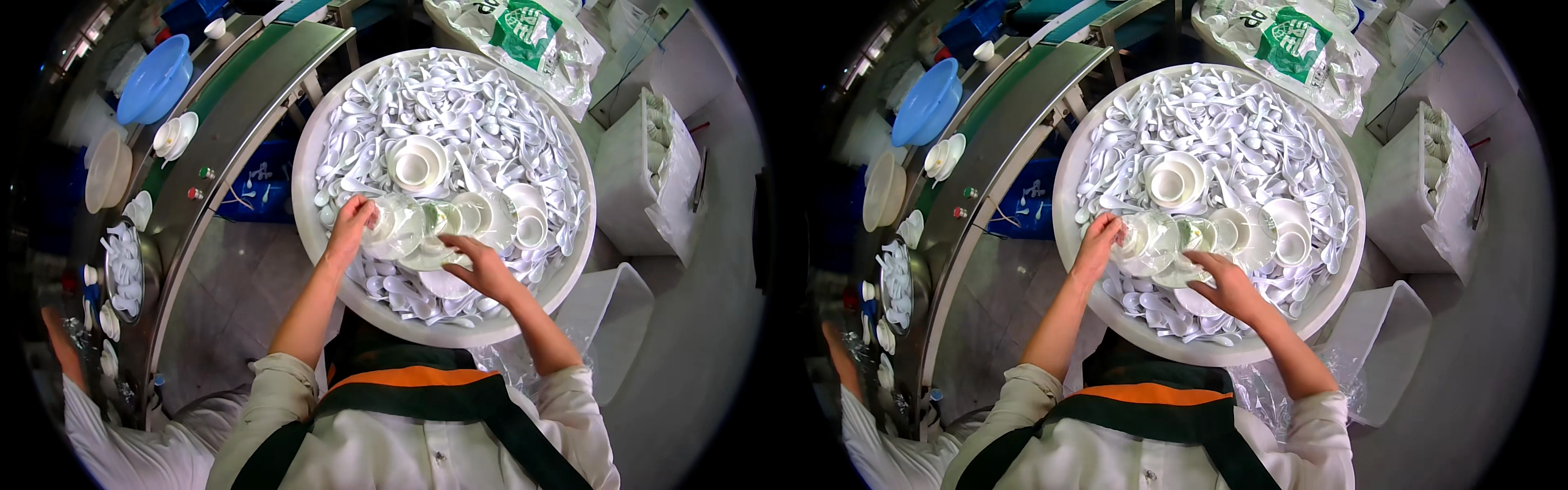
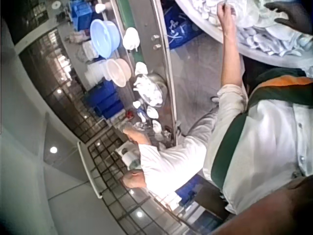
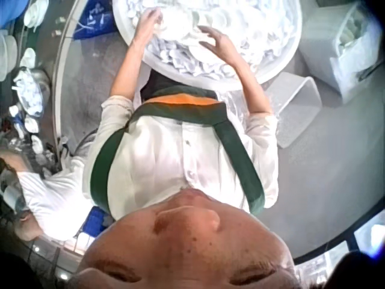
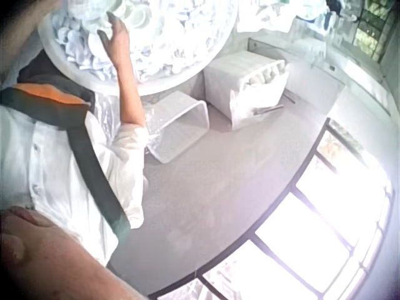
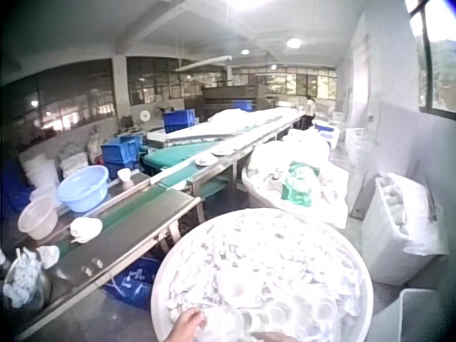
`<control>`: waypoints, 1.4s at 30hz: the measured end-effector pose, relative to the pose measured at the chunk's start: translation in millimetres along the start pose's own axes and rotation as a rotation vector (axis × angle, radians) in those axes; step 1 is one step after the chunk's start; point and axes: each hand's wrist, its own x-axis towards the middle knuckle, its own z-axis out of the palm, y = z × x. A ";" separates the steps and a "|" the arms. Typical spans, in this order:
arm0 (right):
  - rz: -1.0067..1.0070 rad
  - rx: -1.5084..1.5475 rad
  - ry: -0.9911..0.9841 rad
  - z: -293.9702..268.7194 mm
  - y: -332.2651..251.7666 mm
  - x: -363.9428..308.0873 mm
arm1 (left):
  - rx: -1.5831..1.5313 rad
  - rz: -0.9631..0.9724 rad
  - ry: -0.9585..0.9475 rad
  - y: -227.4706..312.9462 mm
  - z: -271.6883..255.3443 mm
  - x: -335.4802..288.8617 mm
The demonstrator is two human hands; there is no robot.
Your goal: The person organizes clean ceramic bowls and plates on a conveyor belt, then collects stacks of small dishes and places them onto the belt for further processing.
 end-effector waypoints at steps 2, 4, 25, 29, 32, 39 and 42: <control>-0.216 -0.186 0.169 43.4 18.0 66.9 | 0.144 0.057 -0.063 0.8 18.8 -12.8; -0.298 -0.387 0.141 80.4 68.5 105.6 | 0.319 0.027 -0.195 0.6 24.5 -26.2; 0.506 0.775 0.479 108.3 5.9 61.7 | 0.385 0.052 -0.225 -4.9 -32.5 -16.3; 0.466 0.667 0.204 104.3 -29.3 76.2 | 0.047 -0.215 -0.317 12.7 -35.9 4.8; 0.272 0.200 0.111 123.9 -13.7 90.7 | -0.058 -0.271 -0.407 11.7 -38.6 25.6; 0.737 0.878 0.532 146.5 16.6 85.3 | 0.481 -0.039 -0.139 2.8 -81.8 22.5; 0.739 0.935 0.565 148.6 4.0 86.7 | 0.794 0.298 -0.183 -23.4 -67.9 -13.4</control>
